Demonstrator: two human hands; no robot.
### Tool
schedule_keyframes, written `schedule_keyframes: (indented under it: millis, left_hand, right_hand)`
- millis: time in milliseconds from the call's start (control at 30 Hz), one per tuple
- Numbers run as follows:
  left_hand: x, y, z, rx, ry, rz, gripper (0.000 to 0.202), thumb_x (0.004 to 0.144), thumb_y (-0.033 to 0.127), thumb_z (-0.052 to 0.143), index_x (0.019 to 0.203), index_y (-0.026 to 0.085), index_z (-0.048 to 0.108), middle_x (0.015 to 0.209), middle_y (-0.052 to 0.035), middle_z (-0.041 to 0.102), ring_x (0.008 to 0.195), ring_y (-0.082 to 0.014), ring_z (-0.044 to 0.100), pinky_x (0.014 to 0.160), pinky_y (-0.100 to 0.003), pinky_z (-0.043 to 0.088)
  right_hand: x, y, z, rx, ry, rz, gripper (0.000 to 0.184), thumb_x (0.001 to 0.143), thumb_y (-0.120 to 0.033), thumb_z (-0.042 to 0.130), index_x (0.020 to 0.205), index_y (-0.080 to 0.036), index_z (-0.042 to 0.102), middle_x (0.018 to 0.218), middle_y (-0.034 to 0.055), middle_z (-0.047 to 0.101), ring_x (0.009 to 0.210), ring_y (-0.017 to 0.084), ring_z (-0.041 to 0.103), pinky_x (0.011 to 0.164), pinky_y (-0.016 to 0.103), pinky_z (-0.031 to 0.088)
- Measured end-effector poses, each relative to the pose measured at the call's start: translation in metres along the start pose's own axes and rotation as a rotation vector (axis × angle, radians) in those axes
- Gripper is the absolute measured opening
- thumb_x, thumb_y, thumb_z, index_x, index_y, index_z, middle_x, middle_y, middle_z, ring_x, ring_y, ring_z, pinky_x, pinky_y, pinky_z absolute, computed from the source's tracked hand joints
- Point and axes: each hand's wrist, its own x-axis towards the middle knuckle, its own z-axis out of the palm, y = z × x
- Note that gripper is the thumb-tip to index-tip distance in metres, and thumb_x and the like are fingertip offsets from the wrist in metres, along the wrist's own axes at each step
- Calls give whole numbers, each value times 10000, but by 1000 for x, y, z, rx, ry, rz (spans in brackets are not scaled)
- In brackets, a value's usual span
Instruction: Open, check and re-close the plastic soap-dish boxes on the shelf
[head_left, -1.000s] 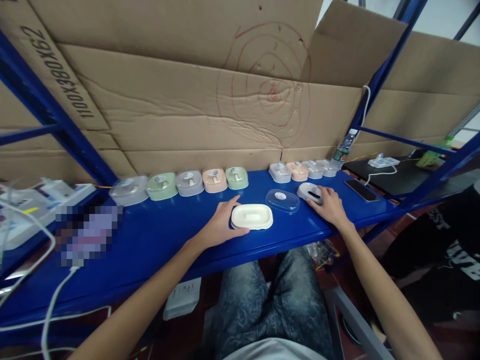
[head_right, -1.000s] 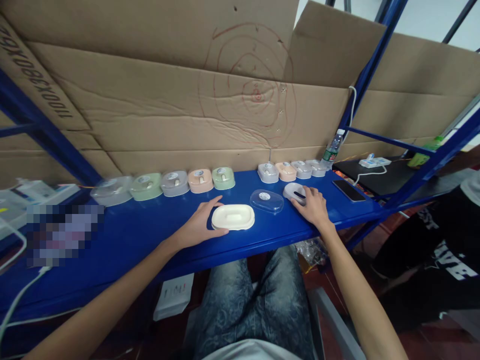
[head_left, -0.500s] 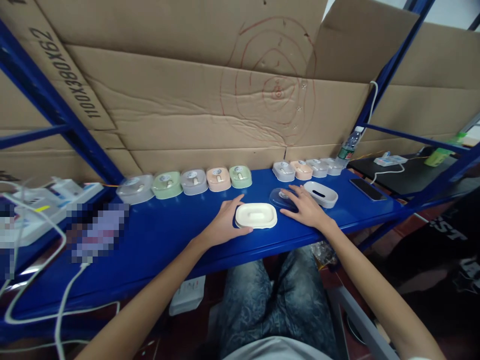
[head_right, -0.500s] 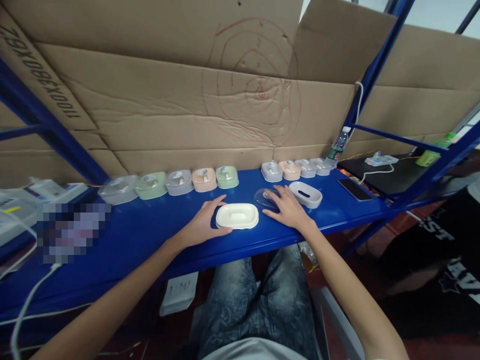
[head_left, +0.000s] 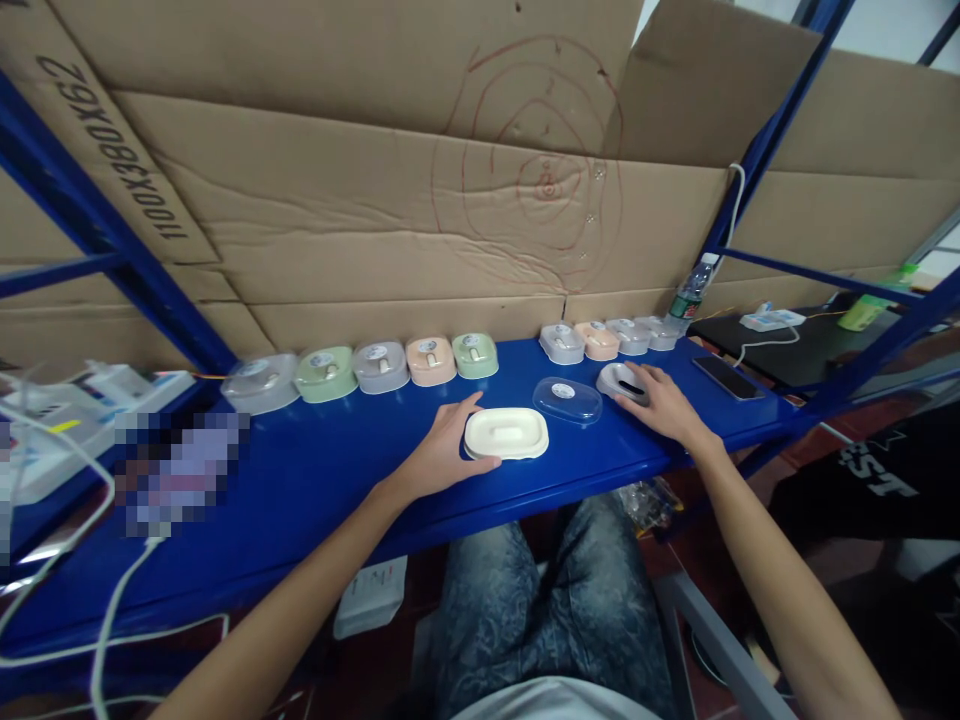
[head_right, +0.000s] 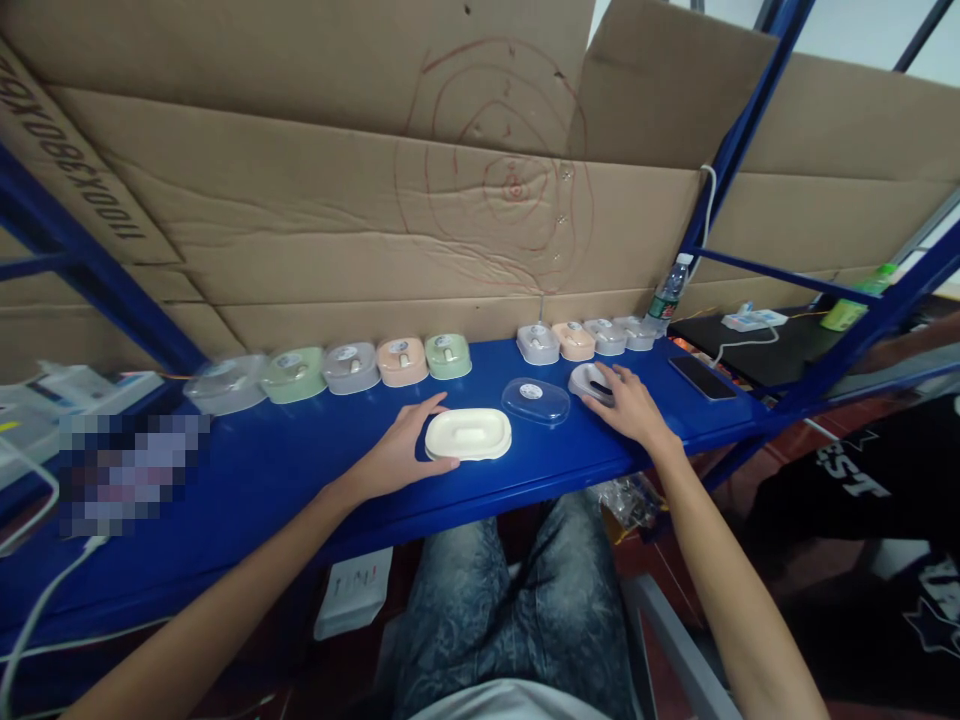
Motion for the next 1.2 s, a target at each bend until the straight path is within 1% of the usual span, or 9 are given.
schedule_keyframes:
  millis: [67,133,200,300,467,567,733,1000,1200]
  left_hand:
    - [0,0,0,-1,-1,-2,1055,819,473,846,1677,285,261,1500,-119,559,1467,-379,399,1242,-579,327]
    - [0,-1,0,-3,-3,-6,1052,819,472,847,1675,278,266,1499,-118,563,1468,-378,400,1242,-571,329]
    - [1,-1,0,-6,-4,-9,1052,816,471,847,1672,281,266,1498,-114,567,1466,-381,402,1237,-569,335]
    - [1,0,-1,-12,-12,-14,1060,811,471,850,1672,284,260,1500,-109,566,1468,-383,402,1234,-572,337]
    - [1,2,-3,-29,-16,-27,1108,793,486,867,1677,264,238,1528,-132,536,1481,-387,401,1241,-578,334]
    - [0,2,-3,-50,-4,-55,1192,757,508,893,1689,243,198,1575,-170,463,1497,-397,403,1241,-576,343]
    - [0,0,-2,-44,-5,-49,1218,768,505,885,1705,239,154,1573,-177,476,1505,-389,404,1250,-578,330]
    - [1,-5,-2,-21,-44,55,1025,810,584,856,1655,303,348,1639,-109,465,1505,-377,379,1264,-555,326]
    - [0,-7,-2,-4,-45,72,948,873,596,796,1655,291,356,1635,-109,473,1492,-369,390,1258,-547,334]
  right_hand:
    - [-2,10,4,13,-34,-8,712,980,-627,582,1513,-154,587,1439,230,622,1356,424,566,1141,604,472]
    - [-3,7,3,55,42,18,676,985,-631,572,1450,-145,642,1364,218,665,1301,410,599,1133,588,482]
    - [-1,-8,-3,132,172,47,639,985,-636,580,1386,-149,680,1309,205,690,1244,392,630,1120,573,496]
    - [6,-54,-15,309,328,-1,548,983,-588,636,1349,-184,687,1327,176,684,1225,348,653,1108,519,517]
    - [14,-144,-14,505,73,-391,592,967,-535,703,1487,-280,579,1531,123,559,1393,335,574,1179,521,487]
    - [13,-175,2,474,-76,-512,647,968,-546,699,1539,-292,529,1595,140,489,1436,362,535,1178,570,481]
    - [6,-179,24,413,-159,-578,594,1008,-495,650,1541,-264,526,1575,159,521,1446,367,514,1182,598,461]
    - [-1,-177,22,340,-211,-686,485,1041,-460,601,1494,-288,600,1629,152,472,1522,370,435,1228,622,405]
    - [3,-167,13,487,-140,-568,723,1011,-529,642,1643,-285,392,1676,135,436,1597,338,346,1279,596,362]
